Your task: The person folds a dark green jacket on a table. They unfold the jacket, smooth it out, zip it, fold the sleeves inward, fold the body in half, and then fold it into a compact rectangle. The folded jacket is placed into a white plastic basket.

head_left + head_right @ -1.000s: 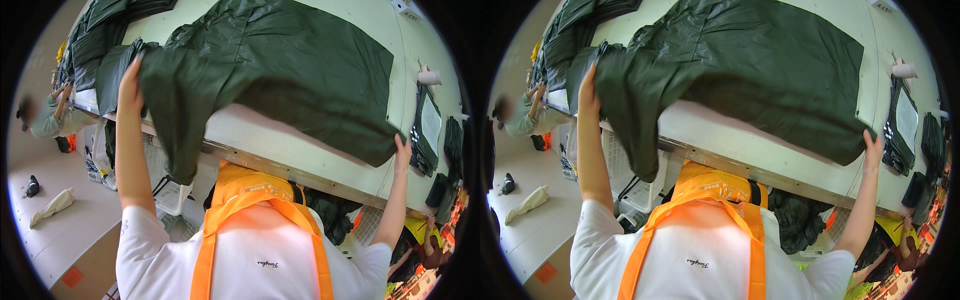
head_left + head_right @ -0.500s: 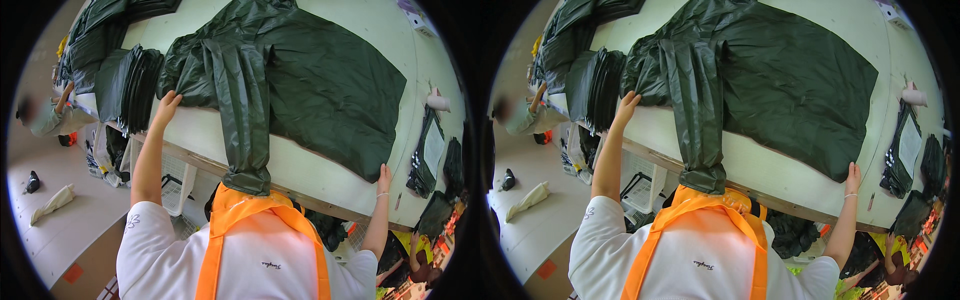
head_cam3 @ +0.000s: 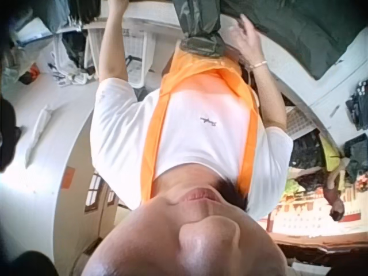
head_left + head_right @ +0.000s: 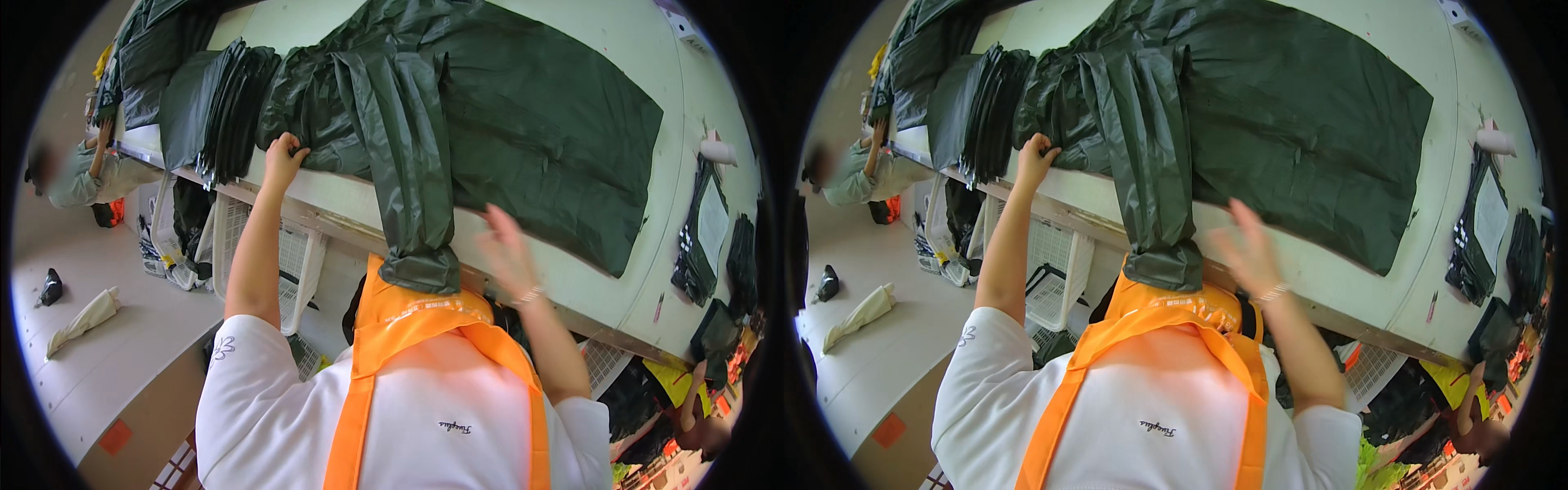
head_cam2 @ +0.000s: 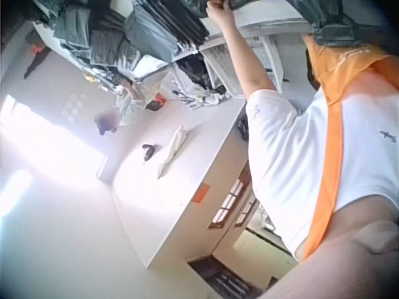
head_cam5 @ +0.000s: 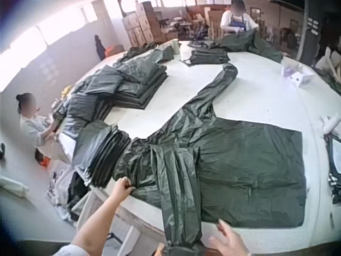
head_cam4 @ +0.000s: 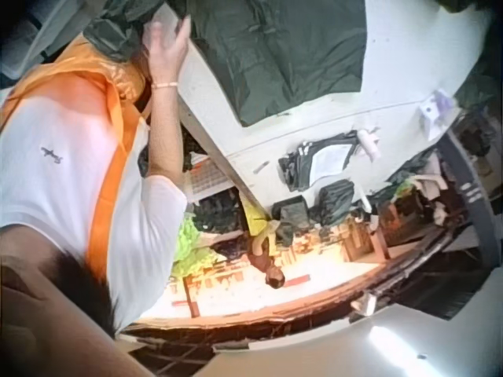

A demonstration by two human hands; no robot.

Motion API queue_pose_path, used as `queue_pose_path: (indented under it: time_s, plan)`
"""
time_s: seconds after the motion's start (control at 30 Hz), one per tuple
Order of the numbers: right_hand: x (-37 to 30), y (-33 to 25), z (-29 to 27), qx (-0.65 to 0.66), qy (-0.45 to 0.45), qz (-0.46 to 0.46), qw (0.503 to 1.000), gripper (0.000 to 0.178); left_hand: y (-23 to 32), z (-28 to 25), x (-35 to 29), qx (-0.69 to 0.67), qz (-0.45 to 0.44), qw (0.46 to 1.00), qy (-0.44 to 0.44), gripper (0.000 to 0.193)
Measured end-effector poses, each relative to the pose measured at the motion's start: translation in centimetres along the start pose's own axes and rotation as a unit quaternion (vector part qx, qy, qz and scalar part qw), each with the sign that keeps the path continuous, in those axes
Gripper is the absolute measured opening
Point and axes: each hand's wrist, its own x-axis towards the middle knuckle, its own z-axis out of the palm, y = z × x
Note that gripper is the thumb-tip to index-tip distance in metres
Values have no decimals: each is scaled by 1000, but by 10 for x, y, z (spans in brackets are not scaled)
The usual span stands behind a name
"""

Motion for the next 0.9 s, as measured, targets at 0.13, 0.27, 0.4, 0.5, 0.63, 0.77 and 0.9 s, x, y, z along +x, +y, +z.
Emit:
queue_pose_path:
  time_s: [0.13,0.27,0.4,0.5,0.63,0.77,0.9]
  plan:
    - [16,-19,66,-21,-80,3,997,83,0,5,11,-11,3,1000,11,29]
    - [13,-14,-44,-159,-111,69,979,71,-12,19,16,-49,-65,997,-13,31]
    - [12,11,-236,-169,-32,131,976,64,-10,21,25,-75,-63,995,-17,28]
    - [29,45,-280,-346,195,159,904,66,-14,20,36,-68,-46,995,-48,27]
    - [24,36,-240,-428,502,36,750,86,3,21,44,175,-21,984,-32,36]
    - [-18,47,-181,-152,487,91,855,63,187,12,24,-59,262,963,37,46]
    - [-2,66,-182,-206,539,10,817,27,258,74,36,41,345,927,-143,49]
